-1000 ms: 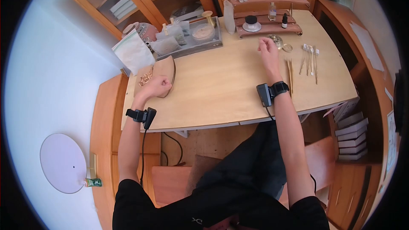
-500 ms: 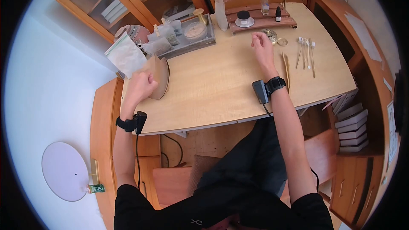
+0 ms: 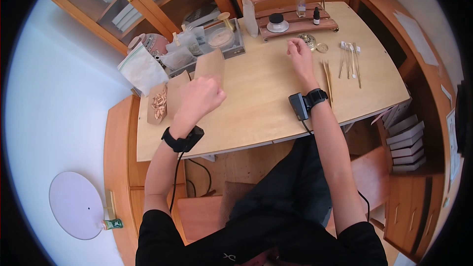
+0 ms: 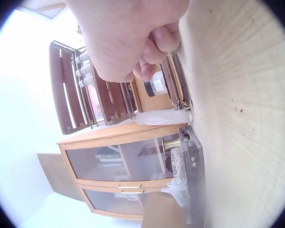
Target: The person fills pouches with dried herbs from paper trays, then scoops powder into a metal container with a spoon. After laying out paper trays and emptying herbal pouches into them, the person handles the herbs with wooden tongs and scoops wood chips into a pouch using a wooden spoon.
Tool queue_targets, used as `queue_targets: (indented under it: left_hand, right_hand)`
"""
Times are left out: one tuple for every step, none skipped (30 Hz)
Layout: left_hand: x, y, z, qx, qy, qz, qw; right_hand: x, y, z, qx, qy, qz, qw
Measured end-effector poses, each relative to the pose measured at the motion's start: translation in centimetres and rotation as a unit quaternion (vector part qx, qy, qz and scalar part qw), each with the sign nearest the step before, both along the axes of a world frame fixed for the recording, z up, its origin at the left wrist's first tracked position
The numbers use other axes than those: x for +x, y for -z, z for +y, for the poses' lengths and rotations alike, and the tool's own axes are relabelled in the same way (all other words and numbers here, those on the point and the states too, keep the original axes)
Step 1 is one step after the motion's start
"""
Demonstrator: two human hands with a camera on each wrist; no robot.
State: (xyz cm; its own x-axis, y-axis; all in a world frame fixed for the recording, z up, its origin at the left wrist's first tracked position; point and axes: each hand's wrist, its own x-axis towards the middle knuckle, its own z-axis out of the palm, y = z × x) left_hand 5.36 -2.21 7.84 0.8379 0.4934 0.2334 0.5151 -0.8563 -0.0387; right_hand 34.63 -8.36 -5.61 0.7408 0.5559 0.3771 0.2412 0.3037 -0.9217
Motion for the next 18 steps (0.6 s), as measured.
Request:
queue_targets:
  left_hand:
    - [0.4, 0.2, -0.2, -0.013, -0.003, 0.012, 1.0]
    - [0.8, 0.5, -0.4, -0.026, -0.006, 0.025, 0.999]
    - [1.1, 0.8, -0.4, -0.026, -0.005, 0.026, 0.999]
    - [1.3, 1.1, -0.5, -0.033, -0.003, 0.022, 0.999]
    - [1.6, 1.5, -0.5, -0.041, 0.0, 0.019, 0.999]
    - [1.8, 1.9, -0.5, -0.042, 0.001, 0.019, 0.999]
    - [2.1, 2.4, -0.5, -0.068, -0.004, 0.022, 0.997]
    - [2.5, 2.8, -0.6, -0.094, -0.01, 0.024, 0.995]
    - [2.8, 3.1, -0.8, -0.094, -0.009, 0.024, 0.995]
    - [3.0, 3.5, -1.1, -0.115, -0.004, 0.005, 0.993]
    - [3.2, 3.8, -1.5, -0.136, 0.001, -0.015, 0.991]
    - [3.4, 4.1, -1.8, -0.137, 0.002, -0.015, 0.991]
    - [3.6, 4.5, -2.0, -0.161, 0.01, -0.029, 0.986]
    - [3.8, 4.5, -2.4, -0.186, 0.019, -0.043, 0.981]
    - [4.0, 4.5, -2.8, -0.186, 0.02, -0.042, 0.981]
    - [4.2, 4.4, -3.1, -0.21, 0.012, -0.052, 0.976]
    - [4.3, 4.2, -3.4, -0.234, 0.005, -0.061, 0.97]
    - [4.3, 4.2, -3.2, -0.235, 0.006, -0.059, 0.97]
  right_hand:
    - [0.0, 0.1, 0.0, 0.002, 0.001, -0.004, 1.0]
    - [0.0, 0.1, 0.0, 0.002, 0.003, -0.003, 1.0]
    - [-0.1, 0.0, 0.0, -0.001, 0.001, 0.004, 1.0]
    - [-0.1, -0.1, 0.0, -0.004, -0.001, 0.01, 1.0]
    - [-0.2, -0.2, 0.0, -0.004, -0.001, 0.011, 1.0]
    - [-0.3, -0.4, -0.1, -0.007, -0.004, 0.008, 1.0]
    - [-0.4, -0.5, -0.2, -0.01, -0.008, 0.005, 1.0]
    - [-0.3, -0.4, -0.2, -0.01, -0.007, 0.005, 1.0]
    - [-0.2, -0.3, -0.1, -0.021, -0.017, -0.003, 1.0]
    - [-0.2, -0.2, -0.1, -0.031, -0.026, -0.012, 0.999]
    - [-0.2, -0.1, 0.0, -0.031, -0.026, -0.012, 0.999]
    - [-0.3, 0.0, 0.1, -0.041, -0.043, -0.014, 0.998]
    - [-0.4, 0.1, 0.2, -0.051, -0.06, -0.015, 0.997]
    - [-0.7, -0.2, 0.1, -0.052, -0.06, -0.015, 0.997]
    - [-1.1, -0.4, -0.1, -0.07, -0.085, -0.022, 0.994]
    - [-1.4, -0.7, -0.2, -0.089, -0.111, -0.029, 0.989]
    - [-1.5, -0.8, -0.3, -0.09, -0.11, -0.028, 0.989]
    - [-1.7, -0.8, -0.4, -0.098, -0.135, -0.039, 0.985]
